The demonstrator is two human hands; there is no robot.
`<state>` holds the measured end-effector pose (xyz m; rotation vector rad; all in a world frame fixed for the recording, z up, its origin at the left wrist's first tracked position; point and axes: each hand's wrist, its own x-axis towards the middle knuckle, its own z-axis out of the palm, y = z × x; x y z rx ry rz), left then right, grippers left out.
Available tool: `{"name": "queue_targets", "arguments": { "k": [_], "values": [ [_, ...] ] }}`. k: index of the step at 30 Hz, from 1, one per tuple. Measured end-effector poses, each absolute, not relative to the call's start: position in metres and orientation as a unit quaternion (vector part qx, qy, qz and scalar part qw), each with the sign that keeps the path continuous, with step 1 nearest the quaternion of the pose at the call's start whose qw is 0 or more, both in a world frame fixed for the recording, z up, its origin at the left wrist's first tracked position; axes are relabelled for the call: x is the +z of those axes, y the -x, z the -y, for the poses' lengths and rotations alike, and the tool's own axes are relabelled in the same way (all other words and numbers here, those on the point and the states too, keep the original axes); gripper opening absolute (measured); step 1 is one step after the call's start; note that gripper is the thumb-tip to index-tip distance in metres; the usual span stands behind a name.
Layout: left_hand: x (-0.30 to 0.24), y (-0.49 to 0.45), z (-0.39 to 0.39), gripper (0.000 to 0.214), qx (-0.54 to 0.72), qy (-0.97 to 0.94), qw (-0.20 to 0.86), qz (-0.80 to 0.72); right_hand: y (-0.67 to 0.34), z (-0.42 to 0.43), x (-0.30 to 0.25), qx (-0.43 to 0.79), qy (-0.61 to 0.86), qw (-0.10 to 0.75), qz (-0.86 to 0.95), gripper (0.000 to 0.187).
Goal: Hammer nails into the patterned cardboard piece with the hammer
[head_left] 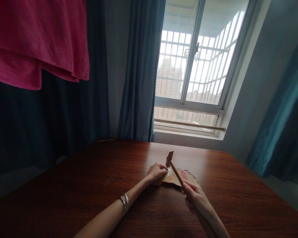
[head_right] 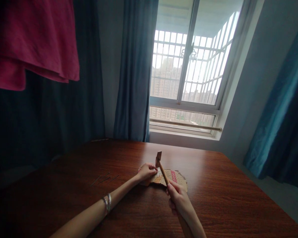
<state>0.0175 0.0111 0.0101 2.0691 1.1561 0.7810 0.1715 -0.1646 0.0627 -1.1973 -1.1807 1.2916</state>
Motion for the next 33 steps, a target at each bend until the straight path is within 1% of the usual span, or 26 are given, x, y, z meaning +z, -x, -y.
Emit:
{"name": "queue_targets", "arguments": {
  "k": [3,6,10,13,16,20,22,28,33],
  "values": [
    [0.013,-0.017,-0.009,0.020,0.297,-0.792,0.311,-0.433,-0.173,0.164,0.061,0.531,0.493,0.482,0.493,0.039],
    [0.014,-0.017,-0.009,0.018,0.309,-0.790,0.321,-0.421,-0.174,0.163,0.060,0.522,0.491,0.499,0.486,0.040],
    [0.011,-0.018,-0.011,0.019,0.304,-0.784,0.327,-0.432,-0.182,0.161,0.061,0.498,0.514,0.523,0.463,0.050],
    [0.009,-0.018,-0.012,0.020,0.295,-0.780,0.329,-0.443,-0.194,0.158,0.057,0.442,0.563,0.521,0.465,0.058],
    [0.009,-0.018,-0.012,0.020,0.297,-0.780,0.339,-0.434,-0.212,0.155,0.047,0.347,0.631,0.508,0.474,0.056],
    [0.011,-0.015,-0.011,0.021,0.291,-0.780,0.347,-0.432,-0.246,0.149,0.031,0.187,0.723,0.459,0.481,0.046],
    [0.013,-0.013,-0.010,0.022,0.291,-0.782,0.342,-0.433,-0.263,0.148,0.024,0.142,0.767,0.414,0.469,0.046],
    [0.011,-0.009,-0.008,0.024,0.298,-0.787,0.315,-0.438,-0.298,0.151,0.012,0.116,0.823,0.330,0.447,0.055],
    [0.005,-0.006,-0.010,0.025,0.302,-0.786,0.299,-0.448,-0.300,0.151,0.011,0.098,0.844,0.298,0.434,0.051]
  ]
}}
